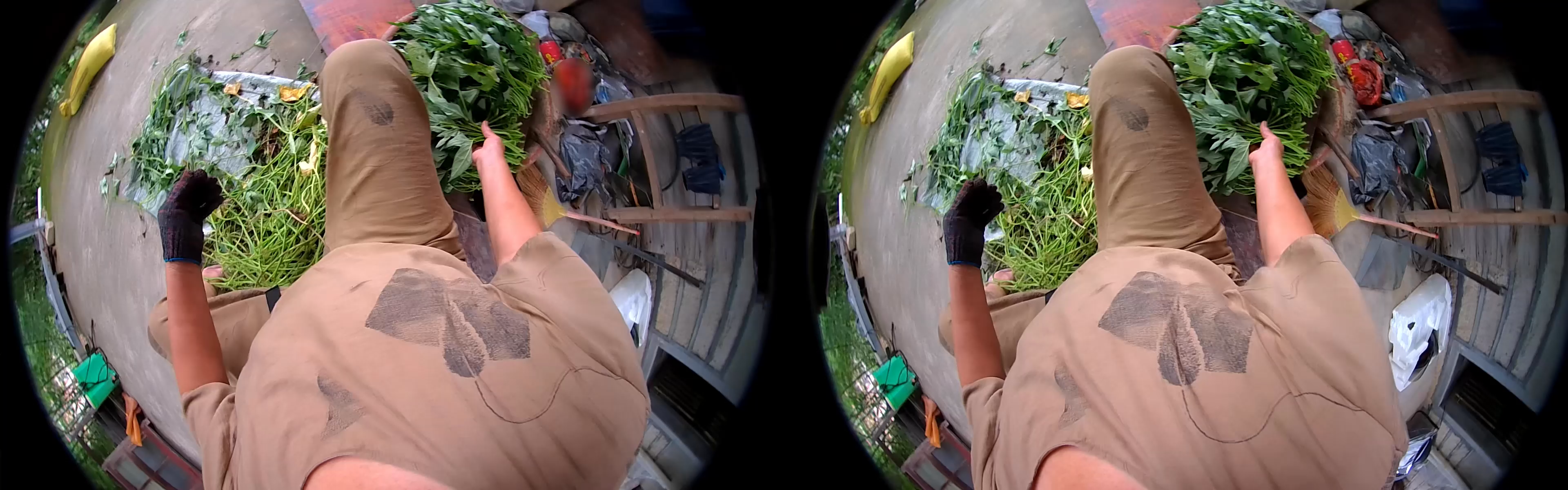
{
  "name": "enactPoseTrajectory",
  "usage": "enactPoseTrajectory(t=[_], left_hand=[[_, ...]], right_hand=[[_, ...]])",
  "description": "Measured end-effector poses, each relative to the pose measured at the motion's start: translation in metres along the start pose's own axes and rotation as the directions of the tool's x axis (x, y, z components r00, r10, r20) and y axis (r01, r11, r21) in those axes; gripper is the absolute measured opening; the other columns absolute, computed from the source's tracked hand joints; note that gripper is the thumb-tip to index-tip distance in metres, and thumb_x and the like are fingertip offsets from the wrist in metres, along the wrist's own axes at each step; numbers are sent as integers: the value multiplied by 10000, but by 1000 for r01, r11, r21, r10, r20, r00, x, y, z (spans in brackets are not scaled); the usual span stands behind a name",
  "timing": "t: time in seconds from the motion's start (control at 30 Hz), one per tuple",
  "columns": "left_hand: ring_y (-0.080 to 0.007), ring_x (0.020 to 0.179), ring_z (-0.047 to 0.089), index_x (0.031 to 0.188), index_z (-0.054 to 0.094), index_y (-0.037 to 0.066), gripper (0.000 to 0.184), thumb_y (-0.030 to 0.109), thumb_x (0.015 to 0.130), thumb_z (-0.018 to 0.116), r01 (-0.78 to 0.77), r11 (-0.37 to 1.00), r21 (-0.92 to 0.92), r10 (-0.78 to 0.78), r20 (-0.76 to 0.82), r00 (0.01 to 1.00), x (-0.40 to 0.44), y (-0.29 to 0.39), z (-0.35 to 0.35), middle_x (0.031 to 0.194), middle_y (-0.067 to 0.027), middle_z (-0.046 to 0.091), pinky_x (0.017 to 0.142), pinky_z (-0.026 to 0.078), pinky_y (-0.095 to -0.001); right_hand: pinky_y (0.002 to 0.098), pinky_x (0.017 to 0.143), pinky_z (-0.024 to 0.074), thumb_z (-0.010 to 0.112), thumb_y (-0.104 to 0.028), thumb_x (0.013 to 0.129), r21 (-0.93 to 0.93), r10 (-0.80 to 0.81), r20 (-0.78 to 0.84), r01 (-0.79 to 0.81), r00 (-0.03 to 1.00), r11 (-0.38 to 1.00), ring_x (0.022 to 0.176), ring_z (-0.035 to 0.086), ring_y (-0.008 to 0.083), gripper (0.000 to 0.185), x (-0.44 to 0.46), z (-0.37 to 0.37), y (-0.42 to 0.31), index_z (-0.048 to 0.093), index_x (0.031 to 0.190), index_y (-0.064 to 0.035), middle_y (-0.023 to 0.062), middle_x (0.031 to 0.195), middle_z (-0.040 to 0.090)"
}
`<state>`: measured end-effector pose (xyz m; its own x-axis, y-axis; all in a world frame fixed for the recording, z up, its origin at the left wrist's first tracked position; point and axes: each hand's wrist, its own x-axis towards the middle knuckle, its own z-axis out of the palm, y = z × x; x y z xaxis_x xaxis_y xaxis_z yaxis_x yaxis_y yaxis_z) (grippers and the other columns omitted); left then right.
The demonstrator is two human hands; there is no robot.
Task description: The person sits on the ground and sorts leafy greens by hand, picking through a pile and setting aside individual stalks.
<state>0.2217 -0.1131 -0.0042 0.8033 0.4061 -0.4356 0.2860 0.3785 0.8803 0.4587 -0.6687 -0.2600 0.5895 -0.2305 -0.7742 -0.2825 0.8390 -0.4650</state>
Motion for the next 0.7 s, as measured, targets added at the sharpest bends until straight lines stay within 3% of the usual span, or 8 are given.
enactPoseTrajectory(t=[0.1, 0.17, 0.23, 0.33, 0.4, 0.5, 0.6, 0.7], left_hand=[[-304, 923, 666, 1118, 626, 2, 342, 276, 948, 511, 2, 999, -44, -4, -63, 998, 3, 2, -36, 1033, -178, 675, 815, 548, -449], [-303, 928, 660, 1093, 642, 29, 313, 277, 943, 524, -11, 996, -88, 6, -48, 999, 7, 3, -63, 1016, -158, 680, 822, 539, -459], [-303, 930, 660, 1082, 644, 25, 301, 264, 933, 539, -15, 995, -94, 6, -94, 996, 6, 7, -80, 1016, -159, 680, 827, 539, -461], [-280, 872, 682, 1061, 659, 14, 288, 246, 914, 571, -92, 992, -89, 76, -172, 982, -1, 19, -89, 978, -150, 695, 782, 558, -420], [-275, 869, 686, 1044, 664, 1, 272, 220, 912, 573, -135, 981, -136, 109, -181, 977, -3, 24, -100, 974, -148, 697, 780, 560, -418], [-327, 967, 653, 1137, 621, -2, 327, 223, 937, 494, -102, 979, -176, 64, -207, 976, 13, 11, -138, 1055, -181, 667, 857, 530, -497], [-327, 949, 658, 1123, 630, 1, 323, 228, 938, 493, -43, 970, -239, -37, -322, 946, 19, -5, -145, 1045, -173, 673, 857, 530, -491], [-321, 937, 664, 1112, 641, 6, 313, 221, 938, 493, 28, 958, -287, -110, -272, 956, 28, -11, -139, 1030, -167, 681, 855, 531, -477]], right_hand=[[621, 930, 420, 719, -324, 824, -225, 90, 6, -86, 996, 970, 1047, 578, 409, 407, 16, 14, -14, 602, 1081, -31, 173, 1135, 631], [536, 829, 498, 719, -347, 829, -353, 230, 10, -212, 973, 911, 909, 628, 358, 405, 30, 12, -25, 607, 1059, -33, 137, 1033, 654], [504, 779, 503, 672, -631, 748, -686, 11, -178, -133, 984, 716, 909, 629, 356, 673, -58, 44, -34, 601, 1056, -36, 153, 1032, 653], [413, 504, 473, 547, -772, 736, -772, 352, -214, -379, 911, 510, 656, 623, 302, 853, -45, 26, -63, 552, 1045, 23, 189, 905, 621], [382, 419, 444, 514, -773, 759, -835, 275, -348, -430, 896, 344, 547, 590, 285, 851, -80, 31, -65, 561, 944, 57, 191, 779, 602], [356, 344, 408, 575, -651, 812, -984, -63, -160, -164, 985, -74, 451, 549, 293, 728, -133, 55, -58, 592, 843, 76, 163, 654, 580], [303, 372, 424, 690, -331, 823, -815, -154, 426, 304, 892, -493, 393, 529, 199, 359, -127, 122, -63, 614, 688, -7, 81, 566, 581], [254, 401, 391, 662, -240, 845, -700, -83, 713, 714, 696, -23, 424, 506, 106, 268, -110, 220, -46, 618, 697, -21, 38, 548, 568]])
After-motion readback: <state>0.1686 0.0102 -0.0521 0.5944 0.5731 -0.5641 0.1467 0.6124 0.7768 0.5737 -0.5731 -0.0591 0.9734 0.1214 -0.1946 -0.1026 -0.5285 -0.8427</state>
